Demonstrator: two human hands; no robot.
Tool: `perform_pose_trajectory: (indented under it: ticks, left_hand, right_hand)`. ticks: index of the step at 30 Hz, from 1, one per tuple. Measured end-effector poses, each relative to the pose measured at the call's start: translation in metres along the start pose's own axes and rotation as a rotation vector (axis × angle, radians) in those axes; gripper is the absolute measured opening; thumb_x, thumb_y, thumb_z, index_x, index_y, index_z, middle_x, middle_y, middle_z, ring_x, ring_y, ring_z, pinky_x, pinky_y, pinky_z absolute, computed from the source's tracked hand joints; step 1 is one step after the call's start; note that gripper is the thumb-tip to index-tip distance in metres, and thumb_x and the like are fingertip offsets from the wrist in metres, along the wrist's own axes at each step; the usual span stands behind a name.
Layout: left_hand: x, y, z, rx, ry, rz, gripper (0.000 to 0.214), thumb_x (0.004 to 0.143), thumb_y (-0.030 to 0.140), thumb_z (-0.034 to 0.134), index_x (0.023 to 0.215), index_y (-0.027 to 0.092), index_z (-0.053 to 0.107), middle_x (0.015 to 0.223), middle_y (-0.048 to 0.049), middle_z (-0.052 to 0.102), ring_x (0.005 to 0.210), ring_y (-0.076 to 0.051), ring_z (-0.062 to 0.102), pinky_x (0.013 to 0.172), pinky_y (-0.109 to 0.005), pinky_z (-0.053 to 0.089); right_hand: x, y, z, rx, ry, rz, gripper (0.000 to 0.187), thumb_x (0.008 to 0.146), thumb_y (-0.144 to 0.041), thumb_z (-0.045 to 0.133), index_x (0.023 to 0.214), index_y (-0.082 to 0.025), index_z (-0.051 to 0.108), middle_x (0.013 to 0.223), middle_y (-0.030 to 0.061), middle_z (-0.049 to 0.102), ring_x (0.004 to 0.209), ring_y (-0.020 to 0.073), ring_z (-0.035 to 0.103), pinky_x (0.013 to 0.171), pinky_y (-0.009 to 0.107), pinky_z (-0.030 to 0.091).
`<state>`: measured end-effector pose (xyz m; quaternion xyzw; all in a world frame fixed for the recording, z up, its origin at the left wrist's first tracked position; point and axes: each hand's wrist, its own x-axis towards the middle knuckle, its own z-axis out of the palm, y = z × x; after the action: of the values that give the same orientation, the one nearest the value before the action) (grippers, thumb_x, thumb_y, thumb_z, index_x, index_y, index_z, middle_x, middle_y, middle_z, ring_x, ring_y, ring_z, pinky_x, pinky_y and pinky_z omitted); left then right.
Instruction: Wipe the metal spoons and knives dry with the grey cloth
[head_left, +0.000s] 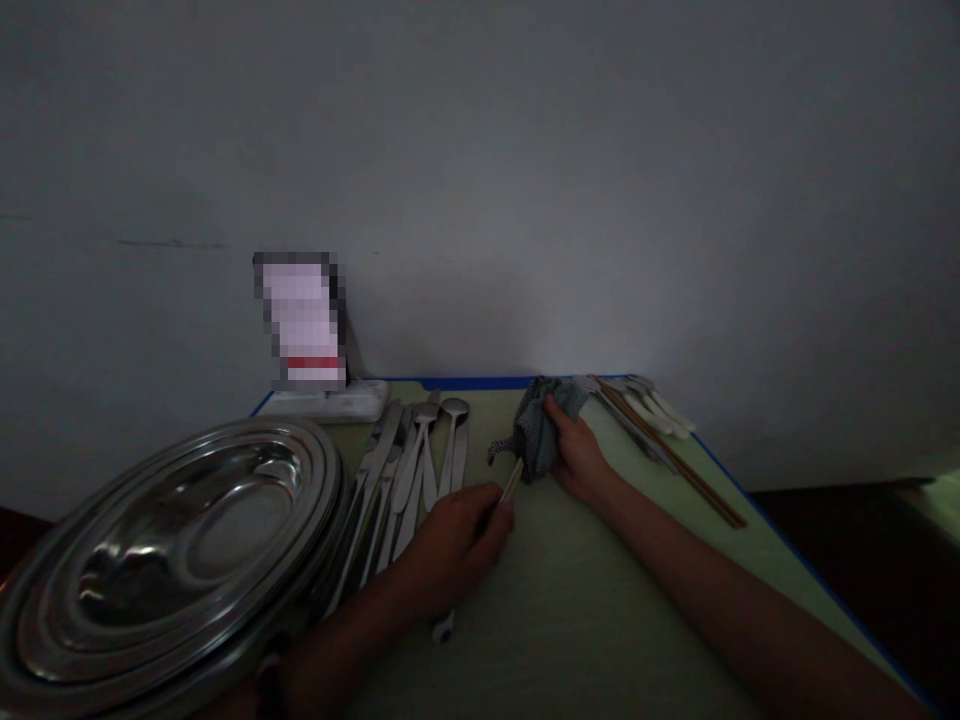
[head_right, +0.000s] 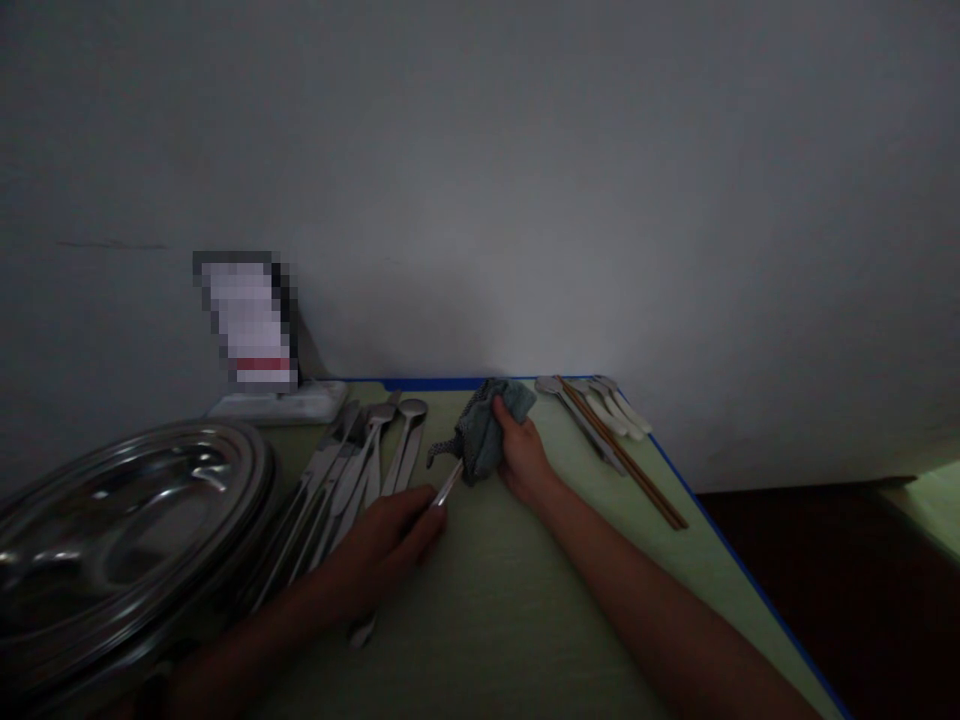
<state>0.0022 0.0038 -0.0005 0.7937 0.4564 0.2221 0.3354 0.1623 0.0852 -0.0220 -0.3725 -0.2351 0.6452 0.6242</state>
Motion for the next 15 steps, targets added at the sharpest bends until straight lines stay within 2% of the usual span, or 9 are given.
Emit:
perform_pose_trajectory:
  ticks: [6,11,15]
  left_hand:
    - [-0.0013,0.0011,-0.0005,-0.012,-0.021,0.082,0.027,0.087,0.031,0.038,0.064,0.019,0.043,0.06,0.0038,0.043,0.055,-0.011,0.043,0.05,-0.021,0.032]
    - [-0.0039,-0.0005,-0.0003,0.007,0.082,0.143,0.024,0.081,0.023,0.041,0.058,0.019,0.038,0.057,0.0049,0.037,0.053,-0.01,0.04,0.05,-0.021,0.029]
    - [-0.0044,-0.0018,0.0001,0.012,0.093,0.172,0.023,0.079,0.022,0.043,0.057,0.018,0.037,0.056,0.005,0.038,0.052,-0.009,0.04,0.05,-0.021,0.029]
  right_hand:
    - [-0.0008,-0.0034,0.0035,0.061,0.098,0.056,0.014,0.079,-0.031,0.058,0.082,-0.018,0.062,0.068,0.0009,0.07,0.071,0.0169,0.067,0.068,0.029,0.055]
    - [-0.0043,-0.0058,0.0028,-0.077,-0.012,0.05,0.012,0.069,-0.021,0.066,0.079,-0.017,0.062,0.065,-0.0008,0.068,0.058,0.0143,0.064,0.063,0.028,0.054]
    - [-0.0048,-0.0057,0.0009,-0.121,-0.042,0.05,0.014,0.063,-0.017,0.069,0.073,-0.017,0.06,0.059,-0.0024,0.066,0.051,0.0126,0.061,0.058,0.027,0.054]
